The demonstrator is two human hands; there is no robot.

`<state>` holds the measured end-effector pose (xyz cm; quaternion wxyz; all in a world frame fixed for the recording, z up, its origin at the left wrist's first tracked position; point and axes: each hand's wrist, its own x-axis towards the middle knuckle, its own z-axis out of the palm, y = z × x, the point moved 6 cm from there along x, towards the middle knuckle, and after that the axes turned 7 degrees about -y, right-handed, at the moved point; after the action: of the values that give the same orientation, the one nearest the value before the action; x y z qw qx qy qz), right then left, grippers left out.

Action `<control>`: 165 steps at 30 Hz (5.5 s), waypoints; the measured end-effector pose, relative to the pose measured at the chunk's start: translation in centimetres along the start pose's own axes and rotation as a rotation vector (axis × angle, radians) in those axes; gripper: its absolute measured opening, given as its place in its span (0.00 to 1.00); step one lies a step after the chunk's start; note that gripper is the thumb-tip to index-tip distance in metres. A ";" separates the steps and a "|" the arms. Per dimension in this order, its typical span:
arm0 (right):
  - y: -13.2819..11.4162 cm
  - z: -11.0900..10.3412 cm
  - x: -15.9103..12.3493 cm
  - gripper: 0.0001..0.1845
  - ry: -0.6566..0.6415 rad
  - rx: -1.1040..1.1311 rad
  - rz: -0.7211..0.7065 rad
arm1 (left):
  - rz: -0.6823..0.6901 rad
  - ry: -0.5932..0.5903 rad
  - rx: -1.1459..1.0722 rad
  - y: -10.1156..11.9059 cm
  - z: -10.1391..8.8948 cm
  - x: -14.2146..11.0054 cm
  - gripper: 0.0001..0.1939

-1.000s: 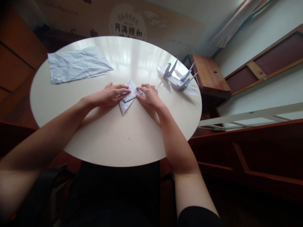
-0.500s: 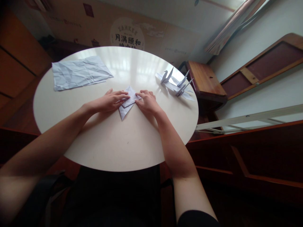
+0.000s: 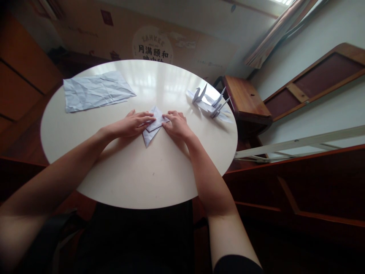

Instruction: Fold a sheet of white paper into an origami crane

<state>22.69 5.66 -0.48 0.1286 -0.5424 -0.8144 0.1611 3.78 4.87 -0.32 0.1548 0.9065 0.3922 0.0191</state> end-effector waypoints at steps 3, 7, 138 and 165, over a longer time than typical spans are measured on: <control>-0.1 -0.1 0.0 0.25 -0.004 -0.002 0.000 | 0.000 0.001 -0.006 0.1 -0.1 0.0 0.22; -0.1 -0.1 0.0 0.25 -0.003 -0.008 0.003 | -0.007 -0.006 -0.016 0.2 -0.2 0.0 0.23; -0.2 -0.1 -0.1 0.24 0.025 -0.018 -0.006 | 0.004 -0.001 -0.030 0.2 -0.2 -0.2 0.23; -1.0 0.6 0.0 0.25 -0.007 -0.079 -0.032 | -0.019 -0.049 -0.045 0.4 -0.3 -0.2 0.24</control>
<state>21.60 5.18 -0.62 0.1068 -0.5336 -0.8290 0.1287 3.93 4.55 0.10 0.1848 0.8993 0.3963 0.0042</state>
